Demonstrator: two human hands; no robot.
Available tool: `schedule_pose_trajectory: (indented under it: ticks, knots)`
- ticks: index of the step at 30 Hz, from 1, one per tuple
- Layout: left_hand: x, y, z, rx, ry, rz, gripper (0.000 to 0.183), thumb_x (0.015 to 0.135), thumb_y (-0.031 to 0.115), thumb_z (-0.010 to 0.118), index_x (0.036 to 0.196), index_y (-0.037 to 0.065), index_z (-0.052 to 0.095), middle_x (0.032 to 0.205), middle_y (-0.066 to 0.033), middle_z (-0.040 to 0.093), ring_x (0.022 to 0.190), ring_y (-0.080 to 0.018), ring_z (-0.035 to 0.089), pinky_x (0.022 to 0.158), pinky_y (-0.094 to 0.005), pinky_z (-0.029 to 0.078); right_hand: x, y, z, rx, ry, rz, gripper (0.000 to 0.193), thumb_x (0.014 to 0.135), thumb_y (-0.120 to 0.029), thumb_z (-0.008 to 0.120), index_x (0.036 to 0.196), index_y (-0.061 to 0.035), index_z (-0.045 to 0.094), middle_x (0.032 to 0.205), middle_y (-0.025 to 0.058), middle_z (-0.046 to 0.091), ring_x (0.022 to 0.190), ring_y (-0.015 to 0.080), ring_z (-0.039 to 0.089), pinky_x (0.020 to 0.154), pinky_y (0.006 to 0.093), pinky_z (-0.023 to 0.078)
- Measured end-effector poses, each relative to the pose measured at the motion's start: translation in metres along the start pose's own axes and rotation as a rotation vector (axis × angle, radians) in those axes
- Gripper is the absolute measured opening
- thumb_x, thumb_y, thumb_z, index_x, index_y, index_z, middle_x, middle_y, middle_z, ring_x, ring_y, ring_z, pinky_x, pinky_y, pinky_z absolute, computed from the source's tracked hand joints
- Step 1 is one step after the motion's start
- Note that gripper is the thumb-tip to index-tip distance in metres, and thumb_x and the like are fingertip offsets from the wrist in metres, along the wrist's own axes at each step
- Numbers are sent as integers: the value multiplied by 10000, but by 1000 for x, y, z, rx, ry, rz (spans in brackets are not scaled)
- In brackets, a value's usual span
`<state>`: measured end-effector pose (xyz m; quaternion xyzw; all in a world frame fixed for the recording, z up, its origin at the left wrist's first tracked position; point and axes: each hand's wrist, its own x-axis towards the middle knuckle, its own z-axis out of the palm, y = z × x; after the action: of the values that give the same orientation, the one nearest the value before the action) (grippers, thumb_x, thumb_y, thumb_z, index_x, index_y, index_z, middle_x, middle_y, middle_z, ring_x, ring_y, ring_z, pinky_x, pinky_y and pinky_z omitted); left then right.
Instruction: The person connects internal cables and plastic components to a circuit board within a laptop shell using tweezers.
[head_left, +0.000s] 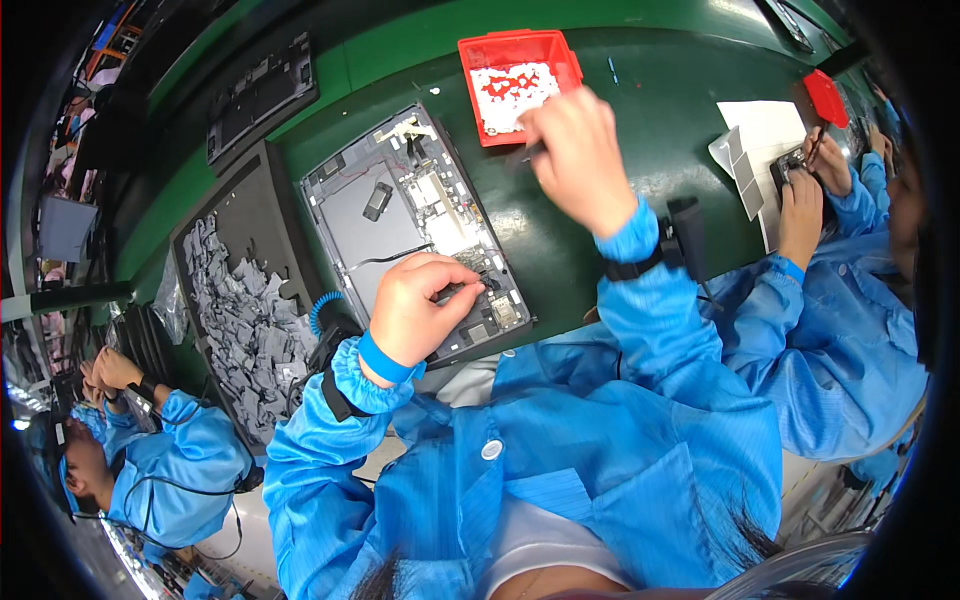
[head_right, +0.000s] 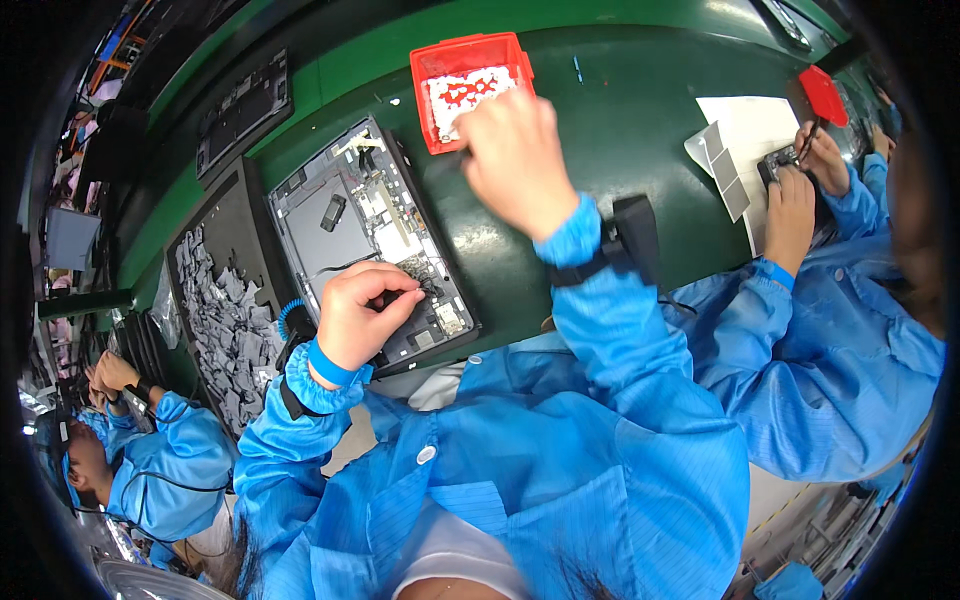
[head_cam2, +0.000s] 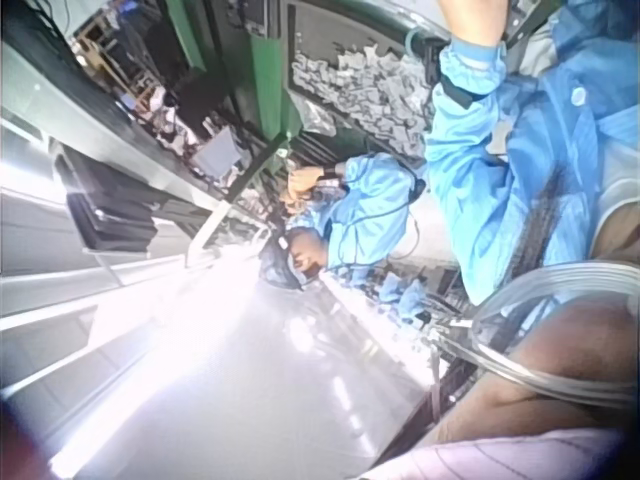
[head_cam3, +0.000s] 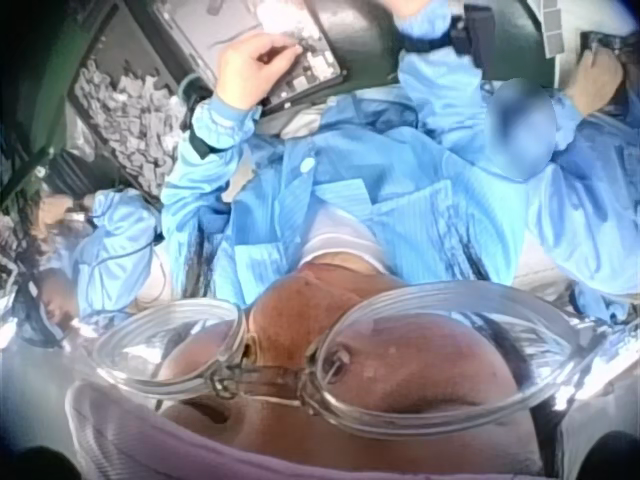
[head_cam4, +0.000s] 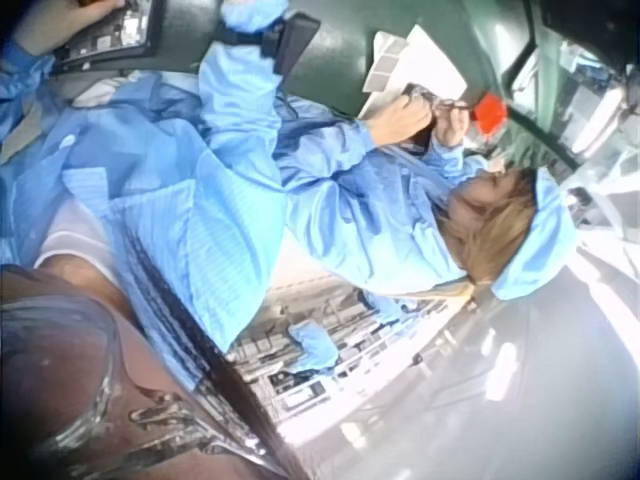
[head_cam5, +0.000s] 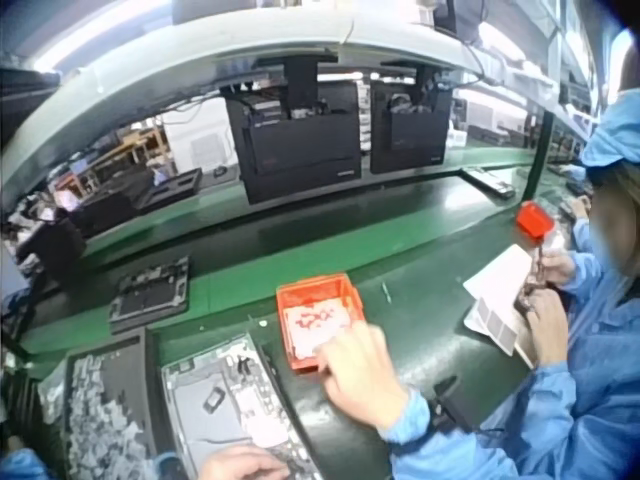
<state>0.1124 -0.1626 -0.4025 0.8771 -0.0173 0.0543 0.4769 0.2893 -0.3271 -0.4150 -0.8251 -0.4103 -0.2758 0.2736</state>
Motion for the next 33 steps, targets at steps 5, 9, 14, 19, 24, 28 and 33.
schedule_pose_trajectory:
  ticks: [5, 9, 14, 19, 24, 28, 33]
  knots:
    - [0, 0, 4, 192, 23, 164, 143, 673, 8, 726, 802, 37, 671, 763, -88, 647, 673, -225, 611, 605, -306, 489, 8, 27, 16, -88, 44, 214, 137, 712, -90, 662, 834, -88, 601, 889, 89, 542, 846, 290, 530, 709, 385, 447]
    - [-6, -1, 1, 285, 37, 265, 182, 632, -2, 730, 799, 37, 670, 786, -86, 646, 761, -268, 611, 688, -356, 491, -6, 8, -14, 598, 32, 465, 46, 840, -14, 602, 880, -35, 591, 915, 83, 548, 816, 169, 581, 746, 283, 496]
    - [-8, 0, -1, 385, 88, 326, 184, 631, -14, 730, 794, 40, 666, 794, -85, 653, 751, -264, 619, 686, -353, 499, -64, -57, -35, 1365, -48, 705, 180, 809, 54, 619, 975, 26, 555, 1015, 101, 593, 913, 155, 602, 799, 278, 506]
    - [-11, 1, 2, 246, 75, 202, 172, 642, -42, 721, 785, 33, 662, 814, -96, 674, 747, -254, 633, 659, -331, 506, -100, -81, -27, 1366, -108, 685, 173, 761, 61, 674, 912, 27, 595, 979, 136, 629, 906, 177, 623, 800, 279, 500]
    - [-12, 3, 3, 246, 81, 211, 175, 636, -51, 727, 782, 16, 657, 812, -100, 677, 756, -248, 635, 657, -320, 504, -103, -79, -24, 1324, -85, 644, 168, 748, 54, 689, 887, 25, 601, 933, 137, 641, 886, 193, 632, 778, 286, 499]
    - [-13, 3, 4, 241, 78, 211, 178, 632, -54, 729, 779, 14, 656, 812, -101, 676, 758, -251, 634, 659, -321, 503, -106, -79, -24, 1324, -40, 668, 164, 734, 54, 704, 862, 24, 606, 917, 141, 652, 873, 196, 636, 769, 290, 501]
    - [-15, 2, 5, 225, 87, 203, 195, 623, -64, 726, 786, 17, 656, 812, -101, 670, 754, -255, 628, 673, -327, 503, -104, -79, -23, 1259, -39, 586, 160, 719, 61, 710, 838, 23, 609, 897, 142, 658, 847, 204, 643, 746, 294, 508]
